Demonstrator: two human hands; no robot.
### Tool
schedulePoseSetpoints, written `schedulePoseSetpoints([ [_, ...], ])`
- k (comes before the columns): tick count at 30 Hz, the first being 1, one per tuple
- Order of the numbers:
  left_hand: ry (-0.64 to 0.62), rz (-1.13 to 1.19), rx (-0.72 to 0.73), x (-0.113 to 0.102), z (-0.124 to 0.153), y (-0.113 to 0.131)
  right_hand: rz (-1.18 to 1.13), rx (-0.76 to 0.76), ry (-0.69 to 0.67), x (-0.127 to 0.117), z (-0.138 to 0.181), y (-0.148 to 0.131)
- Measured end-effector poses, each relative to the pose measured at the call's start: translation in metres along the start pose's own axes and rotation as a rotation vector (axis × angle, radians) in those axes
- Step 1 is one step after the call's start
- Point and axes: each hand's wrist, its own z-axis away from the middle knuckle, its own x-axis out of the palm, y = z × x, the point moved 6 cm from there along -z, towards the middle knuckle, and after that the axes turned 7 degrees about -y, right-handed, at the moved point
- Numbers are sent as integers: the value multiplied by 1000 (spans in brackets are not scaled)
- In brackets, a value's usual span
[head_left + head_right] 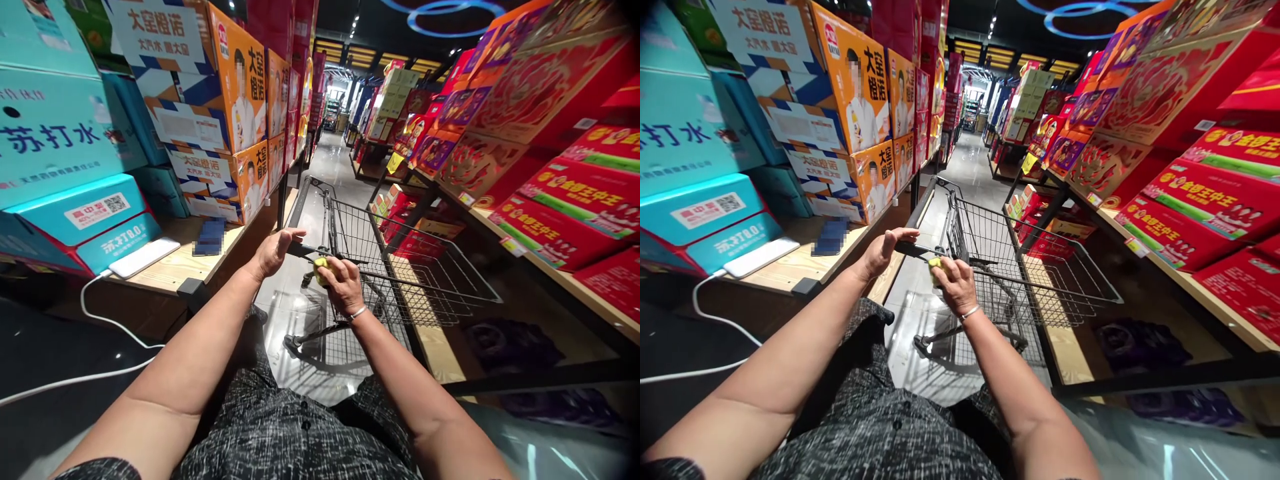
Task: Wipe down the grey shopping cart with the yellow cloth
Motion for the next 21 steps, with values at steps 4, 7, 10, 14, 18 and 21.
schedulePoseSetpoints([
  [4,15,-100,5,-2,-1,1,9,92,-53,-3,56,37],
  [7,0,-199,51,1,-5,4,4,162,-85,-7,75,48],
  [10,-36,-457,58,15,-8,10,-26,224,-36,-14,54,41],
  [14,-50,-780,18,45,-10,22,-127,190,83,-18,-11,17],
  [18,-114,-850,34,62,-10,19,-311,199,-9,-1,-45,17],
  [21,-177,-884,59,60,-11,6,-434,205,-77,5,-29,37],
])
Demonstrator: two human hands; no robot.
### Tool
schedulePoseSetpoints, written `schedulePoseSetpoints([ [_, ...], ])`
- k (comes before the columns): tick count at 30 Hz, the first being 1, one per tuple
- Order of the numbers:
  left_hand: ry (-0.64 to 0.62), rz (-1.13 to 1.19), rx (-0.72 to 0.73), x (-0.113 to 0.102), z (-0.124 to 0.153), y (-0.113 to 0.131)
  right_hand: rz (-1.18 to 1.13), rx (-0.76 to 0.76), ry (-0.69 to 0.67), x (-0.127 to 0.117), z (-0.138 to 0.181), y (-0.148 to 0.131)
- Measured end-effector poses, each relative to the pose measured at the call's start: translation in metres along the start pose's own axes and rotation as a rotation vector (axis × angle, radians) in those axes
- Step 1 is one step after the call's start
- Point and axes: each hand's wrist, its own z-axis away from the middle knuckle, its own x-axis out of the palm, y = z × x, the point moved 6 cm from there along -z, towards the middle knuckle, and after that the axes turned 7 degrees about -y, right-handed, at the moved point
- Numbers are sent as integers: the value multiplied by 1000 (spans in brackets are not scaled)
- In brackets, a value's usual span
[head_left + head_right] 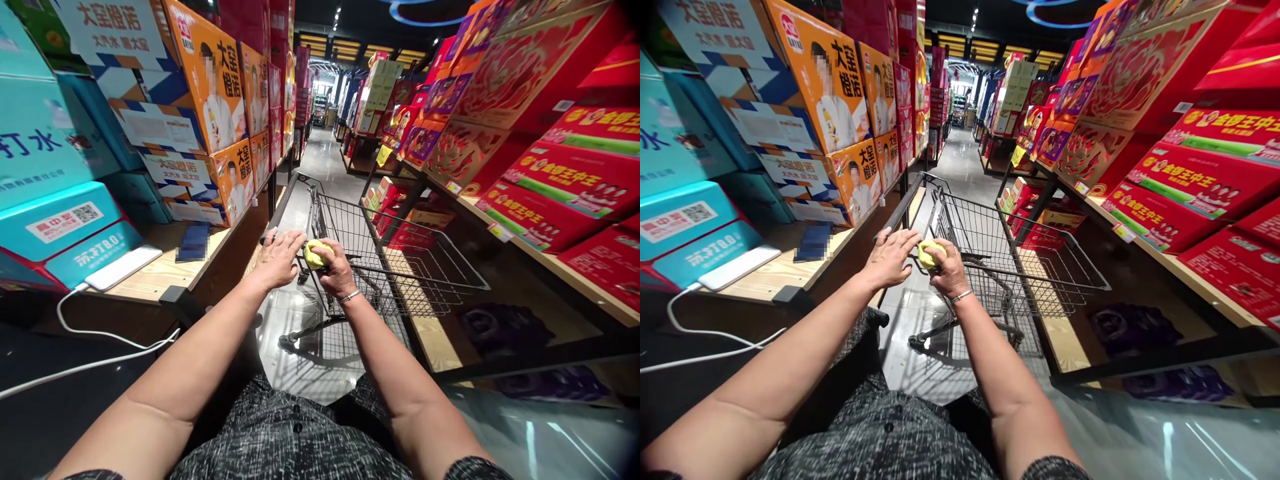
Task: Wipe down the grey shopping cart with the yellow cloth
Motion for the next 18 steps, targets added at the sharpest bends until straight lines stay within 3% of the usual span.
schedulePoseSetpoints([
  [6,-12,-78,2,2,-4,-19,-3,183,-112,-42,52,78],
  [11,21,-110,-136,-5,-5,-27,91,437,-99,-87,75,124],
  [14,-13,-122,-123,-5,-9,-22,154,596,-68,-84,70,120],
  [16,-20,-139,-98,-5,-14,-16,129,616,-73,-62,54,99],
  [18,-25,-161,-70,-7,-19,-10,28,522,-127,-29,30,70],
])
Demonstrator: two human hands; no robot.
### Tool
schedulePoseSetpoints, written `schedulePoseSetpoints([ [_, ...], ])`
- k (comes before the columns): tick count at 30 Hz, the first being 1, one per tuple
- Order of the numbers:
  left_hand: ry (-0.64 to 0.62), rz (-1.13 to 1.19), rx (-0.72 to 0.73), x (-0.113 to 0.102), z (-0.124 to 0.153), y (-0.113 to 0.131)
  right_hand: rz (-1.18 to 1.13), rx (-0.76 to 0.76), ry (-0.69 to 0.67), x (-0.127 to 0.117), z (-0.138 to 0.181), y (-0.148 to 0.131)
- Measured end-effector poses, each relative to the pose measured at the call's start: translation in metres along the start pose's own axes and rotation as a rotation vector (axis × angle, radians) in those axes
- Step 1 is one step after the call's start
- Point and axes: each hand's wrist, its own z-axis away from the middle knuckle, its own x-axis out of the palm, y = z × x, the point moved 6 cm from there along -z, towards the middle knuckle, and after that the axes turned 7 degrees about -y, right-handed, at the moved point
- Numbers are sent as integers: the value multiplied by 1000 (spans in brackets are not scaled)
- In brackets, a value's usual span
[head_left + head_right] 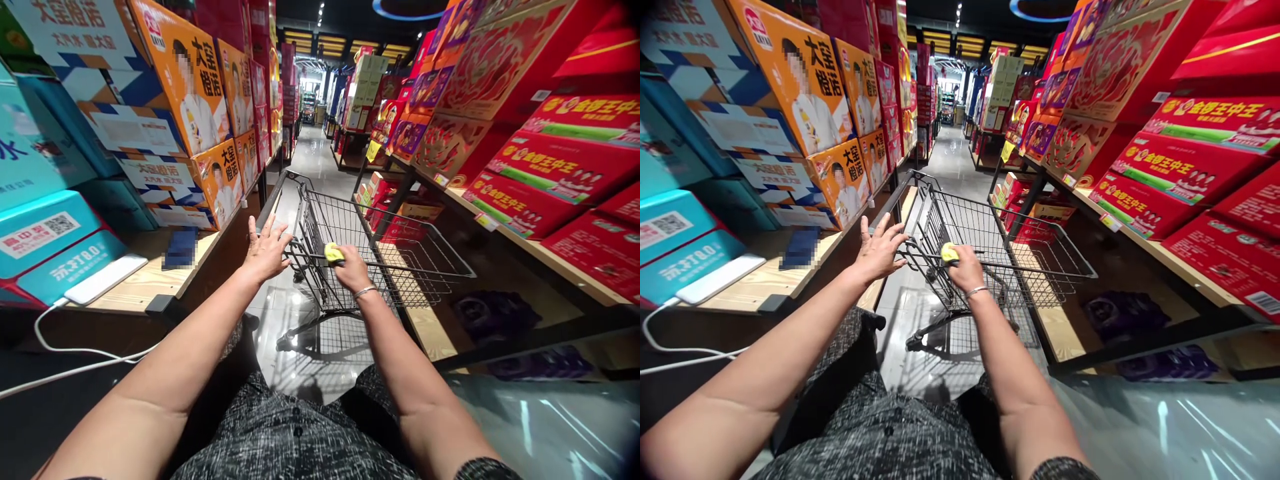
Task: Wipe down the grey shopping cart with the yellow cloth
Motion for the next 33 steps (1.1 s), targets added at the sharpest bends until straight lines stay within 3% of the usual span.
schedulePoseSetpoints([
  [3,-19,-35,4,-1,-2,0,-185,-103,-46,33,-18,-51],
  [7,17,-26,-84,5,7,-18,-396,-201,120,29,-37,-92],
  [10,167,49,-249,13,19,-42,-282,-426,121,27,-46,-133],
  [14,263,108,-383,28,31,-63,36,-654,-48,53,-52,-188],
  [16,251,119,-429,34,34,-71,154,-689,-117,65,-54,-206],
  [18,247,124,-435,33,37,-75,210,-621,-173,70,-57,-210],
  [21,244,89,-382,23,39,-76,197,-487,-218,62,-58,-198],
  [24,186,22,-367,12,39,-73,137,-439,-160,42,-50,-169],
  [29,140,-48,-349,-7,30,-50,71,-453,-27,22,-23,-86],
  [33,40,-91,-95,-10,4,-6,55,-478,-3,13,-3,-17],
])
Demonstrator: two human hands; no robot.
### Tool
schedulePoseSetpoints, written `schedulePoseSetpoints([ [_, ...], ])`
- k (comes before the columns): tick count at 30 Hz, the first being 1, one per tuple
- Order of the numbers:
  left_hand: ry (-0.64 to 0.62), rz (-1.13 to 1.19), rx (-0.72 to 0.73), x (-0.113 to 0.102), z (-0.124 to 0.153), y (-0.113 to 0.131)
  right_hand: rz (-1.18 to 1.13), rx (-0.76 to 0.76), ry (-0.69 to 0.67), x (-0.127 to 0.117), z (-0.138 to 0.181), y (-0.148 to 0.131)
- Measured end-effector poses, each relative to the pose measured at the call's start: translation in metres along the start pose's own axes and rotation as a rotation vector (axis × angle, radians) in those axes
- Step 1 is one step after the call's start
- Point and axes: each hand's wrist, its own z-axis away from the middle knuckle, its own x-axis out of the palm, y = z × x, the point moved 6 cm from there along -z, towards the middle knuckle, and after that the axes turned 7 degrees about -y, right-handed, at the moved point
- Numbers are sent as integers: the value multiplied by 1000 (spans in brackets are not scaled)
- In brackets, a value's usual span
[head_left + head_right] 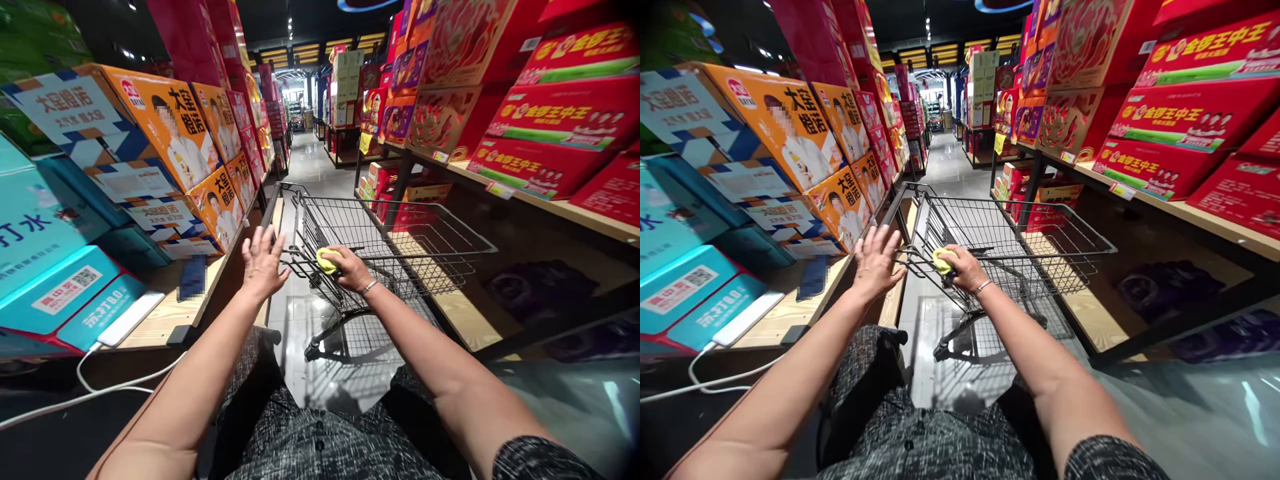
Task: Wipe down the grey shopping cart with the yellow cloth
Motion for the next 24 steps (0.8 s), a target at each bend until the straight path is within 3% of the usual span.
schedulePoseSetpoints([
  [3,-114,-25,207,6,-16,32,-3,44,1,-18,27,39],
  [6,-211,-34,298,16,-24,47,-4,205,16,-49,49,84],
  [9,-193,-14,331,23,-24,50,34,445,69,-76,69,124],
  [11,-145,19,336,24,-24,49,77,584,130,-81,75,135],
  [14,-128,62,332,25,-26,48,81,570,214,-60,62,107],
  [16,-130,67,329,25,-30,48,42,404,220,-32,39,64],
  [18,-127,56,324,25,-33,47,28,183,123,3,13,16],
  [20,-119,48,306,26,-36,43,60,86,115,27,-4,-16],
  [24,-94,81,278,25,-32,31,183,-84,124,63,2,-28],
])
